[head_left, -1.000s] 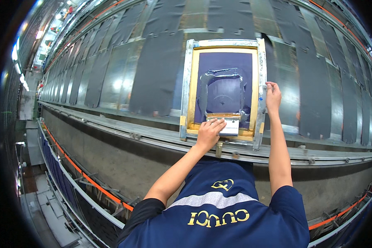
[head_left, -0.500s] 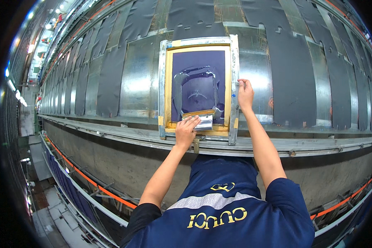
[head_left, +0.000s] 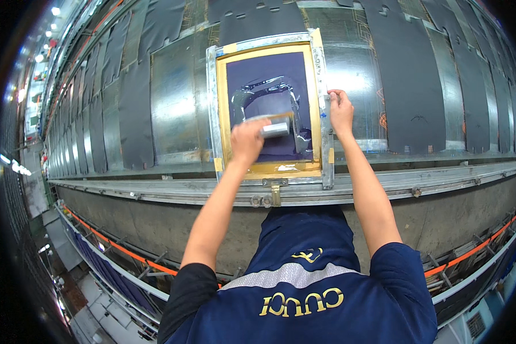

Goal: The person performs screen printing on a conveyor belt, using a squeegee to pull purple ink across a screen frame onto fabric pieces. The person briefly lifts the screen to inspect the printed fabric, then continues printing on subsequent pieces.

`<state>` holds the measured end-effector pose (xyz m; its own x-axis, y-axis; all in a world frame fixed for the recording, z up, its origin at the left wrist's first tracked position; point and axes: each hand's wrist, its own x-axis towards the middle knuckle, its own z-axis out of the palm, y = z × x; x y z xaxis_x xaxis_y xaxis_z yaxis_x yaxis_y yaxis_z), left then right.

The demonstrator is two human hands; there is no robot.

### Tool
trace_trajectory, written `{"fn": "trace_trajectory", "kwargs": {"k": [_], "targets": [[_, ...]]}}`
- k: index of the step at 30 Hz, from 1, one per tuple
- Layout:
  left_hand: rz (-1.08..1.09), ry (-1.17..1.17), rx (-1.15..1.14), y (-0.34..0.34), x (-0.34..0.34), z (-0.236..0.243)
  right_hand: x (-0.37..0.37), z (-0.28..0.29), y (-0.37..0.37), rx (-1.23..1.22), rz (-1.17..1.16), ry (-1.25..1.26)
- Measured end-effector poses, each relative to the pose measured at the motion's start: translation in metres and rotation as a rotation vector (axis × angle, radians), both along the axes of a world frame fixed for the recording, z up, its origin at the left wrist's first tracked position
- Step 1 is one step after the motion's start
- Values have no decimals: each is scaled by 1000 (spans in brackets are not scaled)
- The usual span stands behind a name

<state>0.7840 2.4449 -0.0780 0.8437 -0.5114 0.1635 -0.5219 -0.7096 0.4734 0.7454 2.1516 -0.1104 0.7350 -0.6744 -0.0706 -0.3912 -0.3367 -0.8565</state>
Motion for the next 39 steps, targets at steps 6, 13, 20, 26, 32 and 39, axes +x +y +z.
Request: {"fn": "trace_trajectory", "kwargs": {"k": [6,13,20,26,32,39], "targets": [[31,-174,10,-36,60,-8,0,0,-3,27,-1,7],[-8,-218,53,9,-58,-21,0,-4,-2,58,-30,3],[85,-204,-124,-29,44,-11,0,6,-2,16,-24,6],[33,-208,52,-32,28,-21,-2,-1,-6,43,-4,-56],[-10,-175,80,6,-72,-21,2,-13,-8,-7,10,-106],[-115,-99,-32,57,-92,8,28,52,20,-60,34,-186]]}}
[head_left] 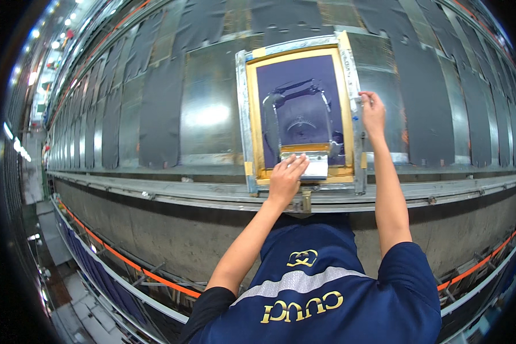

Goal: The person performs screen printing on a conveyor belt, using a squeegee to pull purple ink across a screen frame onto fabric pieces. The person briefly lifts the screen to inspect the printed fabric, then continues printing on subsequent pieces.

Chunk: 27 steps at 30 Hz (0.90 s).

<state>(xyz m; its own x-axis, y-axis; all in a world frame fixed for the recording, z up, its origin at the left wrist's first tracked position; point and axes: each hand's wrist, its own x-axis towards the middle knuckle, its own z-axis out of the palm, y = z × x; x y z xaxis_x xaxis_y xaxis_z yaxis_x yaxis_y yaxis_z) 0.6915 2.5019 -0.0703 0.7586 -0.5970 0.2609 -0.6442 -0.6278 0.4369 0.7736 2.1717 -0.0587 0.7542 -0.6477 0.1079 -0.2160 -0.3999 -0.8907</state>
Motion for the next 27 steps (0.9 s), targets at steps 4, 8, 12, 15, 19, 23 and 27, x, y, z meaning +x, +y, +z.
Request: {"fn": "trace_trajectory", "kwargs": {"k": [4,8,12,15,19,23,27], "targets": [[62,-17,-53,99,17,14,29,33,112,-20,44,13],[100,48,-36,279,44,-1,64,7,294,-84,46,-4],[145,87,57,442,93,-17,119,-34,457,15,111,-123],[177,125,74,516,125,-16,143,-51,537,35,76,-144],[170,103,104,594,153,-16,156,-59,615,130,56,-90],[172,111,63,627,164,-26,162,-64,643,185,63,-18],[204,94,50,645,161,-34,170,-72,653,182,62,-25]]}}
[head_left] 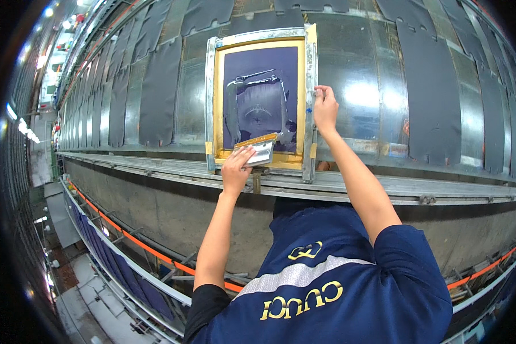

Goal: The person performs screen printing on a conveyor belt, using a squeegee to pull purple ink across a screen frame onto fabric pieces. The person briefly lifts the screen to inspect the printed fabric, then continues printing on subsequent pieces.

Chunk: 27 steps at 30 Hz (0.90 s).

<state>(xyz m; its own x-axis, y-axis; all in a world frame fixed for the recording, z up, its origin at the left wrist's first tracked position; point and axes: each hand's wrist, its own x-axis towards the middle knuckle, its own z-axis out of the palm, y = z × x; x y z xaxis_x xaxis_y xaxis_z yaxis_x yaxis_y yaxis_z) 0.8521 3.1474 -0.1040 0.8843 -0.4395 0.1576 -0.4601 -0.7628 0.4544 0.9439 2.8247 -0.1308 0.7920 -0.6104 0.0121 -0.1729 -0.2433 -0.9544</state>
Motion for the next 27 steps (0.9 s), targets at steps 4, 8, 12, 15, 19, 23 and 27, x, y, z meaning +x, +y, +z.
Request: {"fn": "trace_trajectory", "kwargs": {"k": [4,8,12,15,19,23,27], "targets": [[-94,13,44,15,-21,-4,7,-10,5,-57,-46,39],[-119,-13,80,6,-7,-11,7,-18,4,-89,-63,111],[-131,-69,20,-15,90,-13,8,-21,2,-126,-74,158],[-35,61,-124,-29,161,-8,9,-19,1,-99,-59,212],[-72,-75,-69,-51,198,-16,10,-19,1,-78,-66,266],[-19,-151,71,-43,143,-32,8,-24,-1,-99,-75,229],[-92,-174,8,-16,76,-30,8,-23,-2,-38,-63,276]]}}
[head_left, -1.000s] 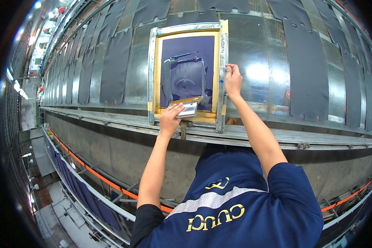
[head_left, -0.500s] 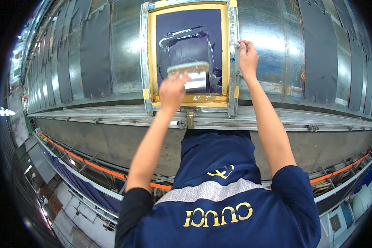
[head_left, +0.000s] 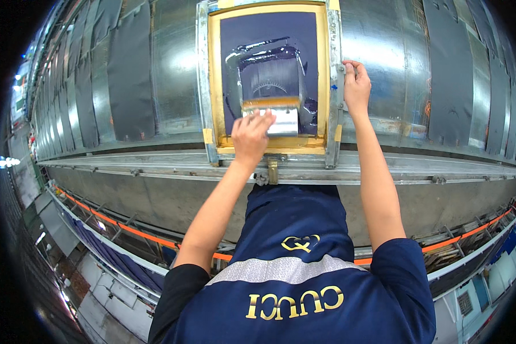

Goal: The person performs screen printing on a conveyor belt, using a squeegee to pull purple ink across a screen frame onto fabric pieces. The person briefly lifts the screen to inspect the printed fabric, then continues printing on subsequent pieces.

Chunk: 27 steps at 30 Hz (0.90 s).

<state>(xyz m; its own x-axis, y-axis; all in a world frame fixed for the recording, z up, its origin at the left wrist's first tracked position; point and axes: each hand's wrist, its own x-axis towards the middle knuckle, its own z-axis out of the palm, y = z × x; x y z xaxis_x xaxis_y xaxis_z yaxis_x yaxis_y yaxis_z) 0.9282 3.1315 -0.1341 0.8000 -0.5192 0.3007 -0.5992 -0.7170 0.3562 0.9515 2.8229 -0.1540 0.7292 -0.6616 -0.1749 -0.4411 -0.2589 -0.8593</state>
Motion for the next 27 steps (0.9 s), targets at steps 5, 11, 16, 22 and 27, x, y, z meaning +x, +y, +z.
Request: {"fn": "trace_trajectory", "kwargs": {"k": [5,11,16,22,27], "targets": [[42,22,-131,-15,56,12,6,8,2,-95,26,-93],[91,4,-55,-42,123,1,1,0,-5,-18,20,-29],[22,49,23,-16,39,-4,-2,-29,-15,1,37,-101],[-63,109,-38,19,-25,12,7,-6,-14,-22,61,-96],[-111,151,-90,69,-24,29,19,48,34,-11,43,-158]]}}
